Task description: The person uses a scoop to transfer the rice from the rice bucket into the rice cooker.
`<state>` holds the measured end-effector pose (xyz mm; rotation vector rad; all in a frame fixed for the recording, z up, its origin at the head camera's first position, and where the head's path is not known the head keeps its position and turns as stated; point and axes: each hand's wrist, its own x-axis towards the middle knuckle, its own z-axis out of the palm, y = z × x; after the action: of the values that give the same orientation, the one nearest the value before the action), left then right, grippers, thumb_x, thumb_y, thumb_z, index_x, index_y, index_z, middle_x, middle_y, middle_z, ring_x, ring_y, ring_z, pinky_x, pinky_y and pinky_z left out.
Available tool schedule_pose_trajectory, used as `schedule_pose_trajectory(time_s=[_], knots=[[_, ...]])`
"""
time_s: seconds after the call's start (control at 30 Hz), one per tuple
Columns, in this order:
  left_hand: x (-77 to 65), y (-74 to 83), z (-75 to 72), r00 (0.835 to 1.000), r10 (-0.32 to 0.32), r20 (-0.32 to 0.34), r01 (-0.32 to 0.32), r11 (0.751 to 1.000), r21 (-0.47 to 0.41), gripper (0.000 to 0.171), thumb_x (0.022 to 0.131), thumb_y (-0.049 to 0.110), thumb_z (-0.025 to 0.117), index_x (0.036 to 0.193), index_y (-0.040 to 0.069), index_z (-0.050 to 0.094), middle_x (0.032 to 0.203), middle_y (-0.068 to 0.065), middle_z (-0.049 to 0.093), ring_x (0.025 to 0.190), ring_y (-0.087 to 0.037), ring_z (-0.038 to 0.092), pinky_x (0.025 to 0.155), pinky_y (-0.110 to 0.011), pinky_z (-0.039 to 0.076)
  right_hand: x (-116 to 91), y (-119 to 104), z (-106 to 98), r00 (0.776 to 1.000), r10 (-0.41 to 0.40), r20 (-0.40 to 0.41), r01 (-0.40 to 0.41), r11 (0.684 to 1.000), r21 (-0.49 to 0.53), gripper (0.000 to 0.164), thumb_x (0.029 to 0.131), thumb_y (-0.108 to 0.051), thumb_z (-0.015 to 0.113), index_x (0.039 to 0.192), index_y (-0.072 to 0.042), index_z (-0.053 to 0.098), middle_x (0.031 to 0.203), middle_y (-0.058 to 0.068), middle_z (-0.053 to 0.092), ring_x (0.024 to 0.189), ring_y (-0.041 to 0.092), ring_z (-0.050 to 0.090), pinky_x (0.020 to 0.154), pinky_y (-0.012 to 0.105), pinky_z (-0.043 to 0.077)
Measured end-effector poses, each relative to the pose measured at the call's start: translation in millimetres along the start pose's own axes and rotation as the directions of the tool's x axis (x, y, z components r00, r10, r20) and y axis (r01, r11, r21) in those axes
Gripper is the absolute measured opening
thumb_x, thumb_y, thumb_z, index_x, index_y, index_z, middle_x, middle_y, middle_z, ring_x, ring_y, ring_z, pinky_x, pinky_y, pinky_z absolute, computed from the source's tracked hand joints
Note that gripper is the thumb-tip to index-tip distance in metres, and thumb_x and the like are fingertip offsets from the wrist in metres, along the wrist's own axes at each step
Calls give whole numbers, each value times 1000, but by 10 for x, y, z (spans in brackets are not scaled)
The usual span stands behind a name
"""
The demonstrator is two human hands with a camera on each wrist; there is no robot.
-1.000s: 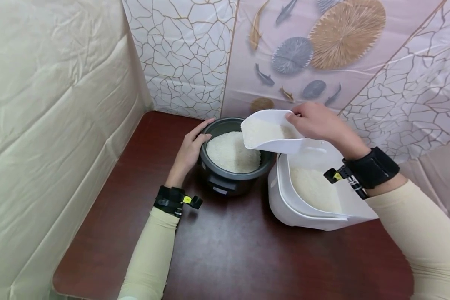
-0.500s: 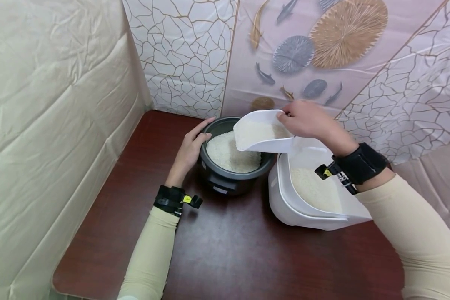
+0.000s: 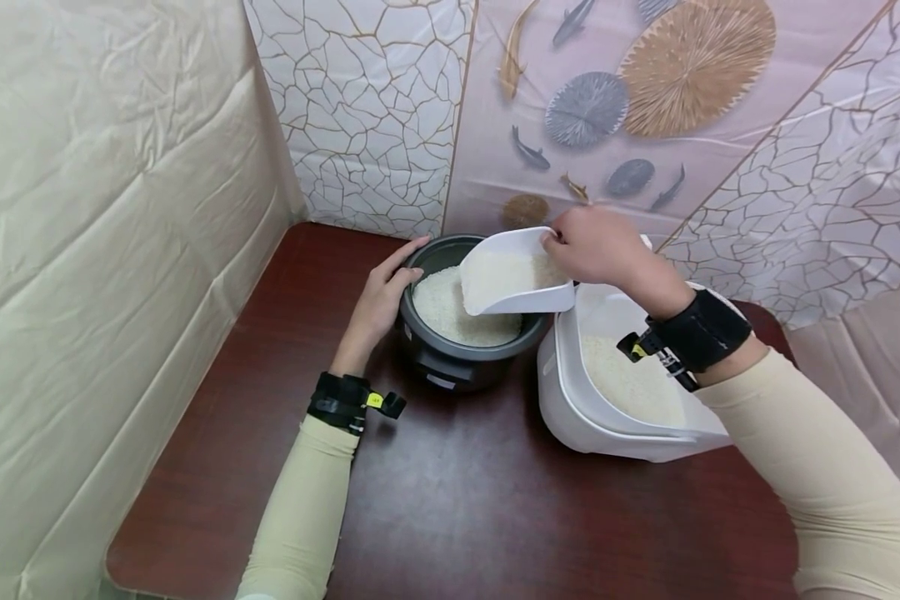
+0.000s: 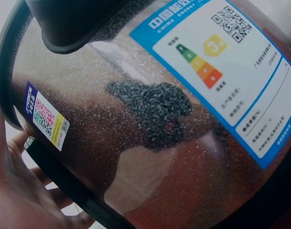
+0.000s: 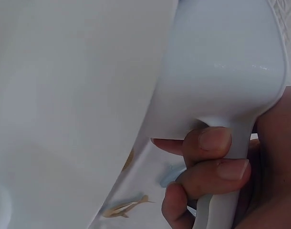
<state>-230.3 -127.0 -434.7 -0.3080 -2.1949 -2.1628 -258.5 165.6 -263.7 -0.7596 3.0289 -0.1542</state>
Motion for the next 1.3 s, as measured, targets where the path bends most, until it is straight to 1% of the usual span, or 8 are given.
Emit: schedule_pose_trajectory(time_s=[0.17,0.23,0.4,0.57,0.77,0.97,1.23,1.3], knots=[[-18,10,4,1000,21,-1,-21,1000,6,50,109,28,51,159,27,52,161,10,48,141,-16,52,116,-47,39,3,-63,27,1000,7,-29,-8,1000,-28,45,106,-25,44,62,-15,44,59,4,43,59,30,51,55,42,37],[-24,-2,8,999,37,-5,-37,999,12,49,109,29,51,158,30,54,160,13,49,140,-13,53,116,-47,40,6,-91,29,1000,8,-29,-9,999,-34,45,106,-24,44,62,-15,42,59,4,41,59,30,50,54,42,37],[-30,-10,19,999,47,-4,-47,999,5,49,109,29,52,157,29,55,160,13,49,141,-14,52,115,-47,40,13,-125,31,1000,6,-11,-6,999,-44,45,107,-24,42,62,-15,41,58,2,37,59,29,49,55,42,36],[-34,-13,18,999,47,-5,-47,999,1,49,109,29,52,157,29,54,160,12,49,140,-15,53,115,-47,41,5,-124,16,1000,11,9,-10,998,-62,43,106,-24,41,65,-14,45,62,6,46,65,31,55,57,45,40],[-24,-17,6,999,49,-9,-49,999,8,50,108,31,52,158,28,54,160,13,49,141,-14,52,115,-47,41,-6,-133,-4,1000,25,3,-25,995,-99,40,104,-23,41,68,-12,53,74,13,62,75,37,64,58,54,46],[-20,-20,2,999,45,-7,-45,999,8,50,108,31,52,158,28,54,160,13,49,141,-15,51,116,-47,40,-20,-180,-14,1000,28,-13,-29,990,-136,40,103,-23,42,68,-10,57,80,17,66,84,42,67,62,62,49],[-29,-1,7,999,37,-15,-36,999,27,49,108,31,52,157,33,55,159,16,49,139,-12,53,114,-47,42,-38,-245,-14,999,7,-43,-15,982,-190,38,101,-20,47,65,-11,56,69,14,60,72,39,64,55,59,48],[-28,-3,8,999,39,-14,-39,999,28,49,108,31,51,157,32,55,158,16,49,139,-12,53,114,-47,42,-44,-255,-15,999,8,-49,-18,980,-199,38,100,-19,47,64,-11,56,67,14,60,70,39,63,53,58,47]])
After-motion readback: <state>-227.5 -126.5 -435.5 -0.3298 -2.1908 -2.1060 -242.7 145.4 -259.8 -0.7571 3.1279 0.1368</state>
